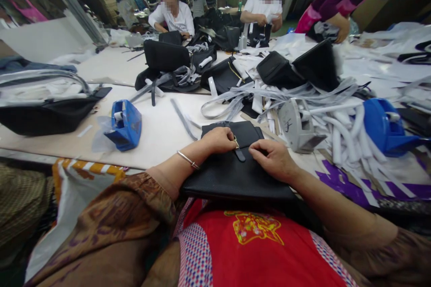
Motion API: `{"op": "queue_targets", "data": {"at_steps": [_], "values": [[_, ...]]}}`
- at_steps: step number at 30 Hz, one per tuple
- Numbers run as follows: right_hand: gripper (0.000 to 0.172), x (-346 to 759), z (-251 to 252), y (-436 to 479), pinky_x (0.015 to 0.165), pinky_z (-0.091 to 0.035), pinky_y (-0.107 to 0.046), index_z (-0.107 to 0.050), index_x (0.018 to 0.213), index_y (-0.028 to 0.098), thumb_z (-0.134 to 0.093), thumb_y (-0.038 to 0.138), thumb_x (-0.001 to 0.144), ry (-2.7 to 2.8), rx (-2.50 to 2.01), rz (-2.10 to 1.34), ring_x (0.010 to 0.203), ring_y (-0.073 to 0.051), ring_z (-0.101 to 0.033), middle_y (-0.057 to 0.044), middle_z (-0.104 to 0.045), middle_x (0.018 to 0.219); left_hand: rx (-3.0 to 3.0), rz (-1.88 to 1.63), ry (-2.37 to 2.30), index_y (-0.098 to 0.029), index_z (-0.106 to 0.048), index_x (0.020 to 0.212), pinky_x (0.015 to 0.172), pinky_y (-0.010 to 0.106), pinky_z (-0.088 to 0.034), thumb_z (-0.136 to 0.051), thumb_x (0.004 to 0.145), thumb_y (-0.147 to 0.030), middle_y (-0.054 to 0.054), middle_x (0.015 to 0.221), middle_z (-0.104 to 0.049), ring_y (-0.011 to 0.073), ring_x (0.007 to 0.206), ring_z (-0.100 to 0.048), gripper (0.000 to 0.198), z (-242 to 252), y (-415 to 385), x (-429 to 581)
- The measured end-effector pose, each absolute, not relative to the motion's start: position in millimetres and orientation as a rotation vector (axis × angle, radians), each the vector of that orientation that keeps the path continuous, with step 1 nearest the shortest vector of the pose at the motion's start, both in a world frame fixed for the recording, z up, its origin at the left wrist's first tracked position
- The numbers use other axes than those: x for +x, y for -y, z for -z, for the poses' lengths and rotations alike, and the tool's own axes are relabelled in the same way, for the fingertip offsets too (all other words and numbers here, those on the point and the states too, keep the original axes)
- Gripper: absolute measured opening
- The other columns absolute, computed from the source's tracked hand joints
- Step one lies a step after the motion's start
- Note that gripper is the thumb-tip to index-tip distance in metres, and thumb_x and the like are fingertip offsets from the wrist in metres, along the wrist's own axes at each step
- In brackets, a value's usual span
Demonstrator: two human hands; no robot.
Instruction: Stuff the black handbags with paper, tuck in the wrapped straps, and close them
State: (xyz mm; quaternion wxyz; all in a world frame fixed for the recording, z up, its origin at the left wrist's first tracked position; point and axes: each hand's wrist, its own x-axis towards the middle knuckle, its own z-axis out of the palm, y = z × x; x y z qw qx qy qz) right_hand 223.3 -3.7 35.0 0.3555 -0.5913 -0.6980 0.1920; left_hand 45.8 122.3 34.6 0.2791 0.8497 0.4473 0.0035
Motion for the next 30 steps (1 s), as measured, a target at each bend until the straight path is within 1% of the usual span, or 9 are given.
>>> {"op": "queue_targets", "data": {"at_steps": [2, 4, 8, 11, 14, 17, 20, 24, 30], "values": [[0.012, 224.0, -33.7, 3.9, 0.068, -0.047, -0.027, -0.067, 0.078, 0.020, -0.058, 0.023, 0.085, 1.800, -1.522, -0.504, 0.069, -0.016, -0.062, -0.001, -0.069, 0.074, 2.275, -0.003, -1.213, -0.023, -0.069, 0.081, 0.058, 0.027, -0.049, -0.069, 0.070, -0.043, 0.002, 0.082, -0.073, 0.0197, 0.072, -0.067, 0.023, -33.6, -122.3, 48.2], [0.012, 224.8, -32.2, 3.9, 0.067, -0.047, -0.027, -0.067, 0.078, 0.020, -0.058, 0.022, 0.085, 1.798, -1.514, -0.512, 0.069, -0.016, -0.062, -0.001, -0.068, 0.073, 2.269, 0.003, -1.222, -0.023, -0.068, 0.080, 0.057, 0.026, -0.048, -0.071, 0.067, -0.045, 0.002, 0.082, -0.072, 0.0194, 0.071, -0.066, 0.026, -32.3, -121.8, 49.8], [0.012, 225.6, -29.8, 4.5, 0.067, -0.046, -0.027, -0.067, 0.078, 0.020, -0.058, 0.022, 0.085, 1.788, -1.504, -0.523, 0.069, -0.016, -0.063, -0.001, -0.069, 0.074, 2.263, 0.010, -1.220, -0.022, -0.067, 0.080, 0.055, 0.025, -0.046, -0.074, 0.064, -0.035, 0.001, 0.078, -0.071, 0.0178, 0.068, -0.065, 0.022, -30.1, -121.6, 50.8], [0.013, 225.5, -29.6, 4.9, 0.068, -0.046, -0.027, -0.067, 0.077, 0.019, -0.057, 0.024, 0.085, 1.780, -1.515, -0.528, 0.069, -0.016, -0.062, -0.001, -0.069, 0.074, 2.263, -0.012, -1.203, -0.021, -0.068, 0.080, 0.055, 0.024, -0.045, -0.071, 0.066, -0.030, 0.001, 0.076, -0.070, 0.0171, 0.067, -0.064, 0.017, -29.8, -122.0, 48.1], [0.015, 225.9, -30.1, 2.1, 0.068, -0.045, -0.026, -0.068, 0.078, 0.019, -0.057, 0.025, 0.085, 1.798, -1.566, -0.532, 0.069, -0.015, -0.063, -0.001, -0.070, 0.075, 2.269, -0.061, -1.174, -0.022, -0.070, 0.088, 0.056, 0.024, -0.044, -0.064, 0.071, -0.026, 0.001, 0.079, -0.070, 0.0159, 0.067, -0.063, 0.018, -30.5, -120.0, 41.2], [0.016, 225.6, -31.7, -6.9, 0.068, -0.044, -0.025, -0.071, 0.079, 0.019, -0.057, 0.024, 0.083, 1.836, -1.676, -0.548, 0.071, -0.016, -0.064, -0.001, -0.071, 0.076, 2.280, -0.128, -1.100, -0.025, -0.069, 0.101, 0.062, 0.022, -0.045, -0.060, 0.073, -0.022, -0.002, 0.082, -0.071, 0.0141, 0.071, -0.063, 0.029, -30.9, -116.7, 32.1], [0.019, 220.7, -37.2, -20.7, 0.066, -0.043, -0.025, -0.074, 0.079, 0.020, -0.056, 0.024, 0.083, 1.903, -1.867, -0.571, 0.070, -0.016, -0.065, -0.001, -0.073, 0.075, 2.288, -0.162, -0.967, -0.024, -0.068, 0.110, 0.067, 0.022, -0.047, -0.060, 0.076, -0.025, -0.002, 0.081, -0.070, 0.0138, 0.072, -0.063, 0.035, -30.5, -115.2, 24.3], [0.022, 205.9, -48.3, -38.1, 0.062, -0.040, -0.026, -0.076, 0.079, 0.019, -0.057, 0.029, 0.083, 2.054, -2.053, -0.603, 0.070, -0.017, -0.065, -0.004, -0.074, 0.075, 2.290, -0.148, -0.880, -0.022, -0.066, 0.115, 0.069, 0.023, -0.047, -0.065, 0.075, -0.030, -0.002, 0.085, -0.072, 0.0146, 0.076, -0.065, 0.041, -29.4, -115.8, 19.0], [0.027, 190.6, -50.9, -58.1, 0.051, -0.034, -0.026, -0.071, 0.063, 0.017, -0.065, 0.039, 0.078, 2.048, -2.264, -0.678, 0.060, -0.016, -0.060, -0.005, -0.068, 0.062, 2.377, -0.142, -0.954, -0.027, -0.067, 0.114, 0.068, 0.023, -0.046, -0.066, 0.076, -0.032, -0.002, 0.094, -0.074, 0.0167, 0.083, -0.067, 0.038, -28.1, -113.6, 18.3]]}}
